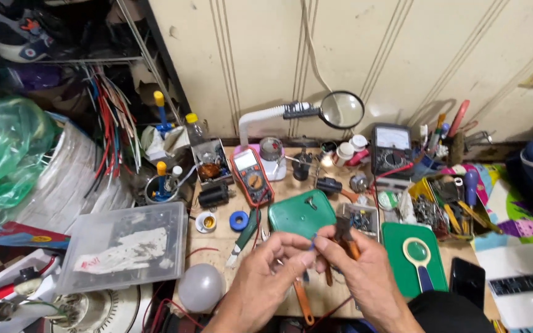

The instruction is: The person sits on the floor and works on a small electronic component, using pliers to strip the insulation from a blue wire and then twisting the exposed strands. They then connect the wire to a small circuit board and manipulate the connection with their fingers.

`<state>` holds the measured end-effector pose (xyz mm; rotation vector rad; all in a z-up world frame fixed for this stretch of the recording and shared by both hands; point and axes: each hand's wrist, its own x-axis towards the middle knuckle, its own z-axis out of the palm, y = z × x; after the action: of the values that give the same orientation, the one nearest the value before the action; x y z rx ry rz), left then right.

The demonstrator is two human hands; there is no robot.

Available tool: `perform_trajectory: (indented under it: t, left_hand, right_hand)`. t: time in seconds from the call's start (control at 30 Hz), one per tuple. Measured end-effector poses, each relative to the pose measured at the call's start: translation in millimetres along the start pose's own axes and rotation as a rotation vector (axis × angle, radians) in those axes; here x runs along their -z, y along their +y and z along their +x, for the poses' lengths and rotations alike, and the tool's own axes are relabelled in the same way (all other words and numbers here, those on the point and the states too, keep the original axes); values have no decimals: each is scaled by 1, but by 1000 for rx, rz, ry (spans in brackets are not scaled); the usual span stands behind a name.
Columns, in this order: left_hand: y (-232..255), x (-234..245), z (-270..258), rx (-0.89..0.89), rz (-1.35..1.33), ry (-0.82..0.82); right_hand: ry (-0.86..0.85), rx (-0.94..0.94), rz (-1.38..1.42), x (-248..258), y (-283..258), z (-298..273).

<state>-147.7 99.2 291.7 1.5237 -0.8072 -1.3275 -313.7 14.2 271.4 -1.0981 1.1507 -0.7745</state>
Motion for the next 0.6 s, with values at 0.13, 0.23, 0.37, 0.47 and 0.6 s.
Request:
perform_trajectory:
  t: [0.13, 0.23, 0.37, 0.47, 0.6]
  left_hand:
    - [3, 12, 5, -138, 161, 15]
    - [24, 24, 11, -5, 315, -69]
    - [37, 37, 22, 0, 443, -106]
    - [30, 51, 30, 66, 200, -51]
    - [12, 64, 40, -68, -17, 33]
  right_hand:
    - [-44, 67, -270, -2, -13, -5]
    - [-185, 101, -162, 2, -20, -2]
    - [-130, -109, -183, 7, -11, 5]
    - [-46, -283, -496, 25, 62, 27]
    - [-122, -410, -932, 51, 215, 74]
